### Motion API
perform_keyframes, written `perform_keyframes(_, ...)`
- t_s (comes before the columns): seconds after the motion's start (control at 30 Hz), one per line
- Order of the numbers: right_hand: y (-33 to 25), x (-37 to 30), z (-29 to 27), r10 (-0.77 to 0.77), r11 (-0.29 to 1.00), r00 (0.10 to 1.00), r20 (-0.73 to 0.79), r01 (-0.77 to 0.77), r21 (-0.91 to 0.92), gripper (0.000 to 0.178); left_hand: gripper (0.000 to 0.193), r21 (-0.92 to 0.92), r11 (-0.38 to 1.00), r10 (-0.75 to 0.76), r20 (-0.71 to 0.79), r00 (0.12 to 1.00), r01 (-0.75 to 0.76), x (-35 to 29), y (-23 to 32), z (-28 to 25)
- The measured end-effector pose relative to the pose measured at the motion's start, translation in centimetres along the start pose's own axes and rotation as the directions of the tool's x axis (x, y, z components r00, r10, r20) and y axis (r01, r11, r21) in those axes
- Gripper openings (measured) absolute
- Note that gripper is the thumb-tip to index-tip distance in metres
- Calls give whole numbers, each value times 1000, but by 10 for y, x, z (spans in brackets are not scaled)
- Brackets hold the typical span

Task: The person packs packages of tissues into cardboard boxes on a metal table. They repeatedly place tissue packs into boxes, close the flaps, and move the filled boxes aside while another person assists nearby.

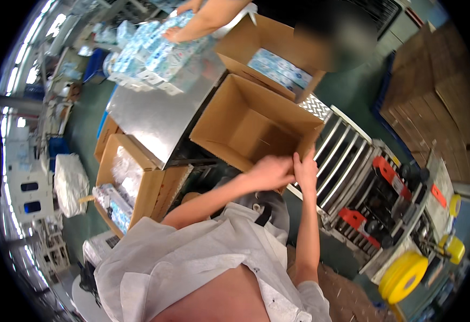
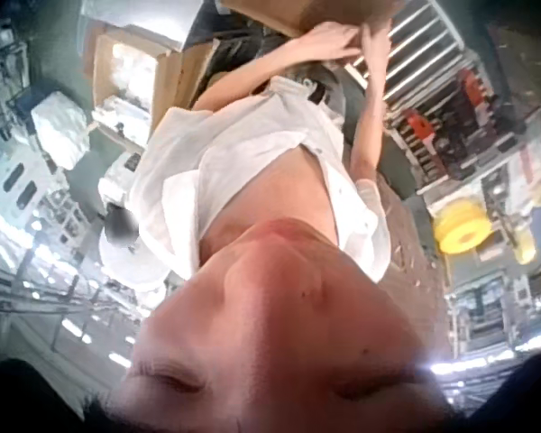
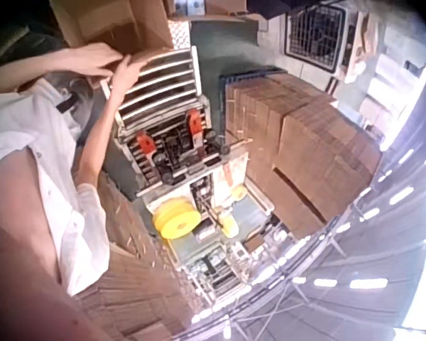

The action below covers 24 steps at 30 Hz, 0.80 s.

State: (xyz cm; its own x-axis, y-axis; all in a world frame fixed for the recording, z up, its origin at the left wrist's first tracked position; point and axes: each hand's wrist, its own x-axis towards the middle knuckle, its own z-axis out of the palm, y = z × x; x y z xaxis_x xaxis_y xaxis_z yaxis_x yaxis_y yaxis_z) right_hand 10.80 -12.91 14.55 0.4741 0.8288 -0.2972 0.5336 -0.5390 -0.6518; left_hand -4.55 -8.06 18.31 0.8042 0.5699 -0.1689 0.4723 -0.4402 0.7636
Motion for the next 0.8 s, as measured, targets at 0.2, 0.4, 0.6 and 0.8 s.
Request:
perform_keyframes(0.2,-3,-13,16,59,998,997,-44,-57,32,49,76,219,687,-602,-363,711,693,-49,-153,-164)
perform_keyframes(0.4,52,-7,9,146,897,989,12,-138,421,42,48,-837,485,-366,70,928,254,-60,-299,-208)
perform_keyframes(0.6,62,-22,-6,363,840,932,14,-334,428,33,71,-4,849,-454,-517,726,529,-20,-330,-82)
perform_keyframes(0.8,36,-11,1,374,869,927,-24,-342,358,37,78,81,963,-194,-455,869,258,-31,-343,-88)
